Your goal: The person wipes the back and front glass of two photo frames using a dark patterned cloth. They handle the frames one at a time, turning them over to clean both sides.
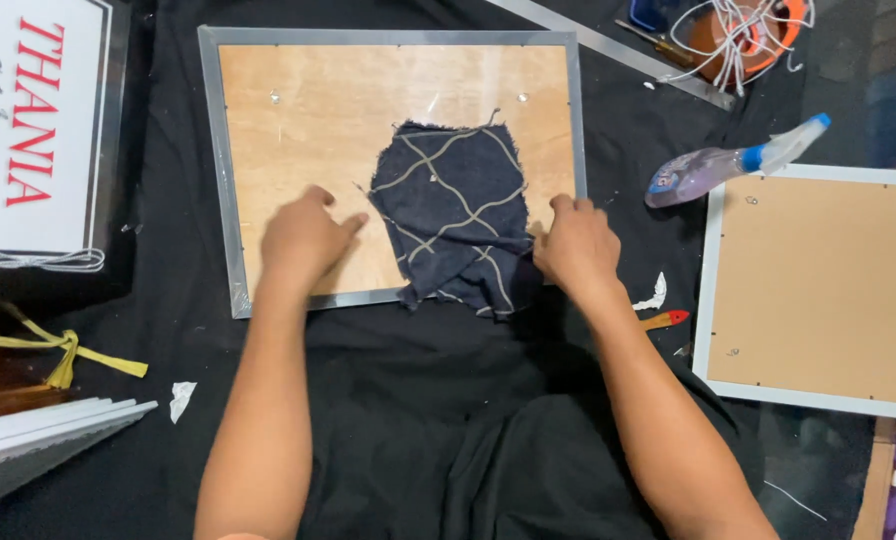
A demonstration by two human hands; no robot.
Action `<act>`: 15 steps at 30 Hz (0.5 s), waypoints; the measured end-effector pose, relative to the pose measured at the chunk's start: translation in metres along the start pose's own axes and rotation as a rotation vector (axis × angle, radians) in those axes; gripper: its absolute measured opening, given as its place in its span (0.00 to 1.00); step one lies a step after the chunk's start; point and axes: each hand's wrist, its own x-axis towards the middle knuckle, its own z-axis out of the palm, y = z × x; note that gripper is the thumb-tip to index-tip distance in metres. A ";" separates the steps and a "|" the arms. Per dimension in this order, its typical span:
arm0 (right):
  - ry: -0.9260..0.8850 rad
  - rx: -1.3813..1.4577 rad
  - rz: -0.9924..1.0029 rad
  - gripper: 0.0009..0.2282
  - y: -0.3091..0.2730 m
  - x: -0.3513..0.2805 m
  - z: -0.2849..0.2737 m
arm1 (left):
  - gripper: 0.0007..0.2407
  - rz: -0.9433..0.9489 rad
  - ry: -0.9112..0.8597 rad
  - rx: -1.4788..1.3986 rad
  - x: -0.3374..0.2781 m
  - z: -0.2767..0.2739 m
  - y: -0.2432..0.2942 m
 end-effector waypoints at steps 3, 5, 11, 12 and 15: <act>0.408 0.429 -0.485 0.13 -0.052 -0.030 -0.022 | 0.24 0.145 0.192 -0.106 -0.017 -0.058 -0.040; 0.289 0.548 -0.552 0.16 -0.080 -0.041 -0.003 | 0.24 0.130 0.236 -0.106 -0.009 -0.059 -0.066; 0.238 0.234 -0.504 0.27 -0.082 -0.013 0.072 | 0.24 0.052 0.166 -0.112 0.043 -0.020 -0.117; 0.337 0.134 -0.398 0.27 -0.075 -0.010 0.082 | 0.25 0.047 0.118 -0.136 0.044 -0.016 -0.115; 0.374 0.175 -0.119 0.29 -0.071 -0.013 0.105 | 0.27 0.021 0.115 -0.223 0.036 -0.024 -0.113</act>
